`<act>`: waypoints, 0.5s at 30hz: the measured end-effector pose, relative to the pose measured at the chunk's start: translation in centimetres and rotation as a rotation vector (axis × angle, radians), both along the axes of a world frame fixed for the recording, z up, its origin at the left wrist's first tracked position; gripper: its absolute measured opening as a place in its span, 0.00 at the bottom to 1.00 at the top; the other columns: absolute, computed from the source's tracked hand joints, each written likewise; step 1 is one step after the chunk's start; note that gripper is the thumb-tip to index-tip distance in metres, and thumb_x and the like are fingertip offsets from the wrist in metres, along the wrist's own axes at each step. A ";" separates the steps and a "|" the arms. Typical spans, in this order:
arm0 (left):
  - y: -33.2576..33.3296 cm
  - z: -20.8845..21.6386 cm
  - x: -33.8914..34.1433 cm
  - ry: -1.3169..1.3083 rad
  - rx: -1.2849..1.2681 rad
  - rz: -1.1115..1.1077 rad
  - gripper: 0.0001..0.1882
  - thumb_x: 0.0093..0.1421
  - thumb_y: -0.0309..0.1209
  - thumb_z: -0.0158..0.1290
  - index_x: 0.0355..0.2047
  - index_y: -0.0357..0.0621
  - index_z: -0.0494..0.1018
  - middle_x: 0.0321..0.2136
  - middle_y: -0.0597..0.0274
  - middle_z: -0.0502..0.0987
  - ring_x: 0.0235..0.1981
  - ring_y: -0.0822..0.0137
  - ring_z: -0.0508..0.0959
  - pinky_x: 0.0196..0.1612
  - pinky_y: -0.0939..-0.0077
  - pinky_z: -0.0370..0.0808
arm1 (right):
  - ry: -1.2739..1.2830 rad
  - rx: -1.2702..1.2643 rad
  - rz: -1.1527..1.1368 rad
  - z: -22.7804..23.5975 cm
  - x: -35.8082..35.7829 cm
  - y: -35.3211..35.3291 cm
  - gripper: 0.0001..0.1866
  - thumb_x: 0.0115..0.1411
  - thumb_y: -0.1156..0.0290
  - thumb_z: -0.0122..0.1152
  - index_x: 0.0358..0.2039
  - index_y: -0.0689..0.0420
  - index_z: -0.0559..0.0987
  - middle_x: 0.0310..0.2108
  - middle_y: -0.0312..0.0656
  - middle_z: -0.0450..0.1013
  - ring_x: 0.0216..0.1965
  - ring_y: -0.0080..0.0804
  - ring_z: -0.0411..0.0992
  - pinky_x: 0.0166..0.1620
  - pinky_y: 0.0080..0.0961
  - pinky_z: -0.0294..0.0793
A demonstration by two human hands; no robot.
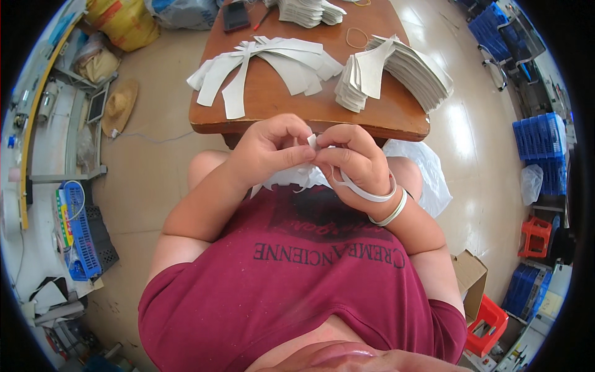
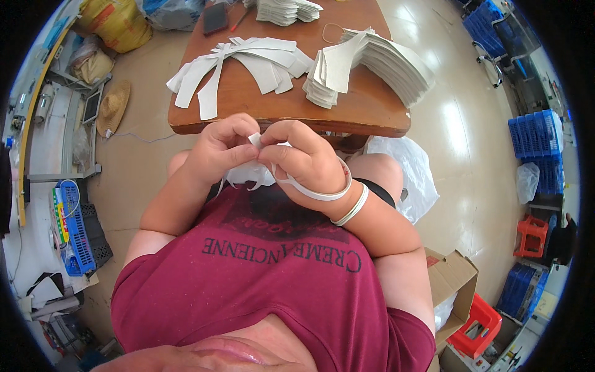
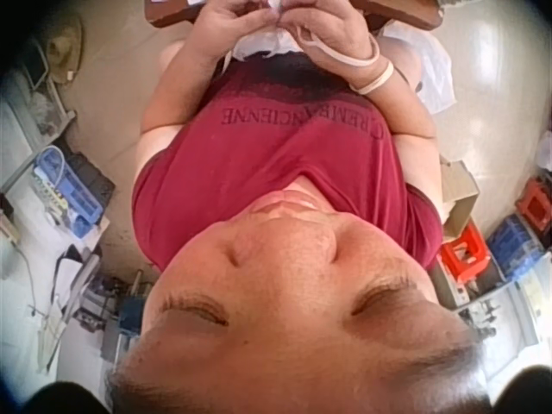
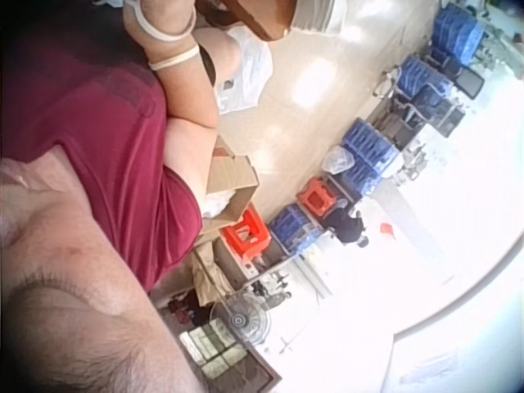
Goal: The recorder is manually stripping or peeling away backing or excess material from shoe components at a workstation.
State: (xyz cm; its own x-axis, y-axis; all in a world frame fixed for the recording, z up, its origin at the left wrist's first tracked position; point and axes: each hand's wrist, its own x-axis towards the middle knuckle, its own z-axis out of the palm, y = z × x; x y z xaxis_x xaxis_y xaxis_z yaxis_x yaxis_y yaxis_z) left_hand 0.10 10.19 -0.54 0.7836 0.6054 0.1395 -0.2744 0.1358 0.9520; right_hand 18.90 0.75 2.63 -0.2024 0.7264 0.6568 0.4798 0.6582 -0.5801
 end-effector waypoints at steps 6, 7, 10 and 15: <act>-0.9 0.9 0.5 0.065 0.473 0.323 0.07 0.58 0.21 0.58 0.38 0.40 0.78 0.32 0.63 0.80 0.31 0.75 0.79 0.33 0.81 0.75 | -0.100 0.153 -0.060 -0.3 0.5 0.6 0.19 0.38 0.87 0.62 0.34 0.61 0.79 0.37 0.44 0.72 0.34 0.39 0.74 0.36 0.31 0.76; -0.8 1.3 0.5 0.083 0.665 0.361 0.08 0.57 0.21 0.59 0.38 0.41 0.78 0.32 0.60 0.80 0.30 0.71 0.80 0.33 0.79 0.76 | -0.128 0.175 -0.089 0.0 0.6 0.6 0.19 0.38 0.86 0.62 0.35 0.61 0.80 0.36 0.44 0.72 0.33 0.39 0.74 0.36 0.31 0.75; -0.8 2.0 0.6 0.107 0.914 0.401 0.09 0.54 0.20 0.60 0.37 0.41 0.79 0.31 0.57 0.81 0.30 0.64 0.81 0.33 0.75 0.78 | -0.191 0.218 -0.143 0.3 0.8 0.5 0.19 0.38 0.84 0.64 0.35 0.60 0.80 0.35 0.43 0.72 0.32 0.39 0.73 0.35 0.32 0.75; -1.0 2.4 0.6 0.157 1.061 0.417 0.11 0.51 0.20 0.61 0.37 0.42 0.79 0.31 0.57 0.80 0.31 0.59 0.81 0.34 0.70 0.79 | -0.254 0.279 -0.221 0.1 0.8 0.3 0.18 0.37 0.81 0.66 0.34 0.58 0.81 0.35 0.43 0.72 0.31 0.38 0.73 0.34 0.32 0.73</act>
State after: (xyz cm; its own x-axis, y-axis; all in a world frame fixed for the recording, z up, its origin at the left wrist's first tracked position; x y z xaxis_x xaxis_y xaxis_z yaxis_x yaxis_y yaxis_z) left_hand 0.70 9.21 1.83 0.6038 0.4583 0.6522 0.0225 -0.8276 0.5608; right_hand 19.70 1.02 2.70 -0.2428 0.5718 0.7836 0.7311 0.6388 -0.2397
